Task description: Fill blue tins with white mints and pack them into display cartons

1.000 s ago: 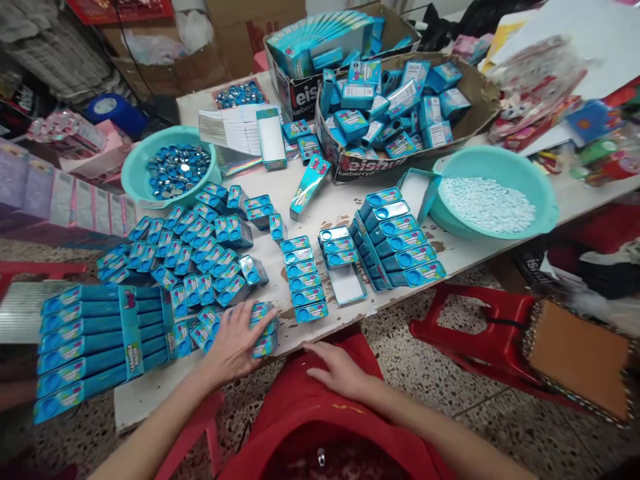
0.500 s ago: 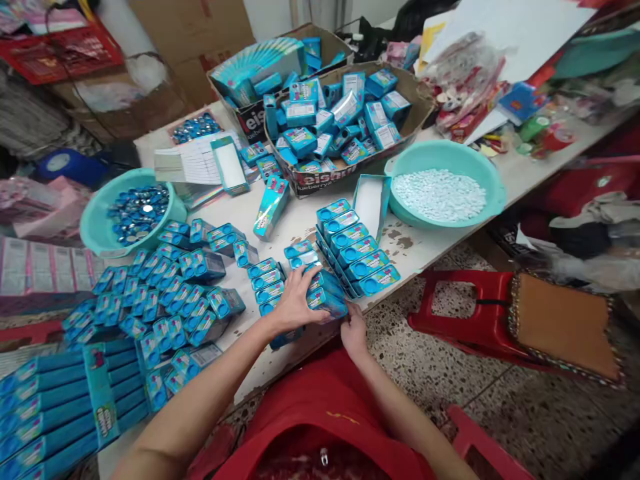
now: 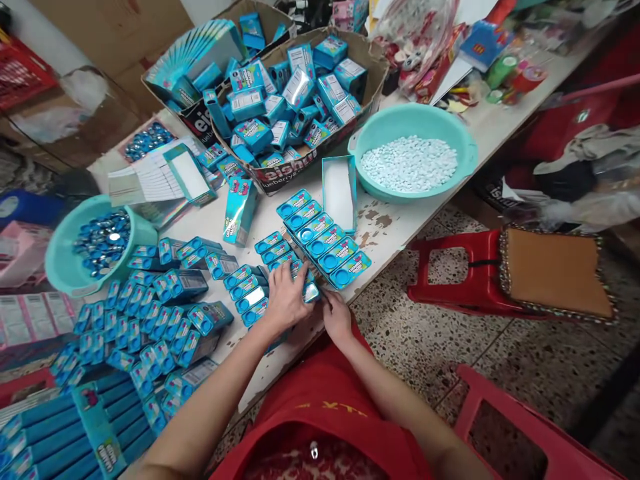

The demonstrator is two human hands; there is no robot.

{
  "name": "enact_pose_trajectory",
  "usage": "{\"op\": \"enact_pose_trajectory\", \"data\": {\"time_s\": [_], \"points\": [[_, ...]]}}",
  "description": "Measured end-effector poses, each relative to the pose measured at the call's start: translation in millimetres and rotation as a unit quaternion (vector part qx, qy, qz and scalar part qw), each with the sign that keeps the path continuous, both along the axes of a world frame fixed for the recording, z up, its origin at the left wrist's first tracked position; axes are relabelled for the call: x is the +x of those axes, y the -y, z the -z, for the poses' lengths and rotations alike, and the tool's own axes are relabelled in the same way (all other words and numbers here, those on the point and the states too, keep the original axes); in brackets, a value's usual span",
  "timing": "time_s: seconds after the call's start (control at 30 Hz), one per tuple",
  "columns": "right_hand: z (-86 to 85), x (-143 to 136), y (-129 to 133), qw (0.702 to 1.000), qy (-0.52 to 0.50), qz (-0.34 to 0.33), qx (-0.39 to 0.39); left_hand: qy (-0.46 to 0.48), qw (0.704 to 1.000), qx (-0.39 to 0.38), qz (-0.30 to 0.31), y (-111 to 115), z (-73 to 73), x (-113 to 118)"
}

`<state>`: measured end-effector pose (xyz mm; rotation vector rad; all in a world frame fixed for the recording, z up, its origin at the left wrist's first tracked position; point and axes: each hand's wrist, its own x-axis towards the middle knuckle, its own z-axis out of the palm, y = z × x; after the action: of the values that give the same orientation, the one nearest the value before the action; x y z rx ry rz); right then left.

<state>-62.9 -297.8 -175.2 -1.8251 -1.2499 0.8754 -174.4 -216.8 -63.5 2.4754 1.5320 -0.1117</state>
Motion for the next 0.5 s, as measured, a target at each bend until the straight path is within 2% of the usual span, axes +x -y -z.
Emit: {"op": "enact_pose_trajectory", "data": {"time_s": [0.33,0.5], "points": [[5.6,-1,2,1.0,0.01,-0.007,-0.009,-0.009,1.0,0.017,0.003,0,6.5,3],[6.4,1,-1,1.0,-0.008,-0.005,-0.017,-0.022,0.999,0.046,-0.018,11,21.2,4]]}}
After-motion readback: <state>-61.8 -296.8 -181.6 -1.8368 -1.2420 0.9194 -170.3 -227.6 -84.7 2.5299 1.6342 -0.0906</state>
